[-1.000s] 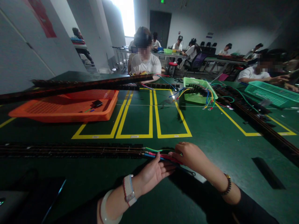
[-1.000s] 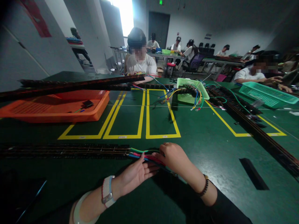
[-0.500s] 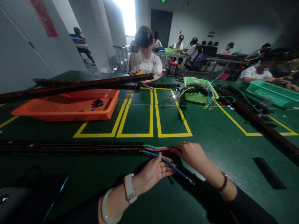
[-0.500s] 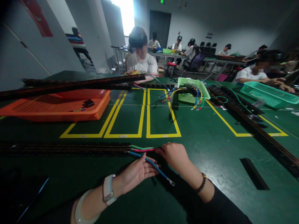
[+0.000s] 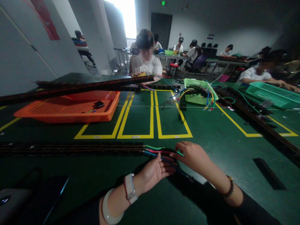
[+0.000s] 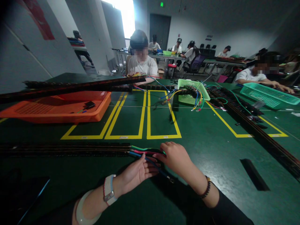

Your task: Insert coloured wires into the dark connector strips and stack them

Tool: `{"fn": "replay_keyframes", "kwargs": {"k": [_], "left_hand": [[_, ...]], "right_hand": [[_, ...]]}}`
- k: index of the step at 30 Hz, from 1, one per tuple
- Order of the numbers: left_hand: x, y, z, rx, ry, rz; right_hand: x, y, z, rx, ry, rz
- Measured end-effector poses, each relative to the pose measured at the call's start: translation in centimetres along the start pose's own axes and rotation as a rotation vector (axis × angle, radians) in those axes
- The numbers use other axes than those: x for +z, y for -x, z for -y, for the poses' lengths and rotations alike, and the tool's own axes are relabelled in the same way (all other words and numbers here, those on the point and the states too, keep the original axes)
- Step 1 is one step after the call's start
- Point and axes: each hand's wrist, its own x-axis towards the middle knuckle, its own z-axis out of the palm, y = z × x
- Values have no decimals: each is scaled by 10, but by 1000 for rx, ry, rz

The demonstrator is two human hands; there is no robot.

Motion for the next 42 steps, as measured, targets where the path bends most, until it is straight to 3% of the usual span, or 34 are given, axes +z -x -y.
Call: {"fn": "replay_keyframes", "kwargs": {"k": [3, 8, 15, 28, 32, 34, 38, 42], "left_hand": [[-3, -1, 2, 37, 36, -7], [-1, 1, 1, 35, 29, 14], [3, 6, 0, -69, -67, 93], [-3, 2, 6, -59, -115, 98], [-1, 3, 5, -56, -147, 77], [0, 4, 4, -69, -167, 78], [0, 4, 3, -72, -182, 95], [-3, 3, 3, -81, -163, 112]], "right_hand": [[-11, 11, 12, -96, -93, 99], [-2, 21, 14, -177, -151, 214], [-1, 15, 1, -183, -115, 210], [14, 6, 0, -169, -119, 192], [17, -5, -8, -70, -311, 0], [25, -12, -14, -56, -450, -39], [45, -21, -22, -42, -694, 81], [50, -24, -18, -92, -771, 174]]}}
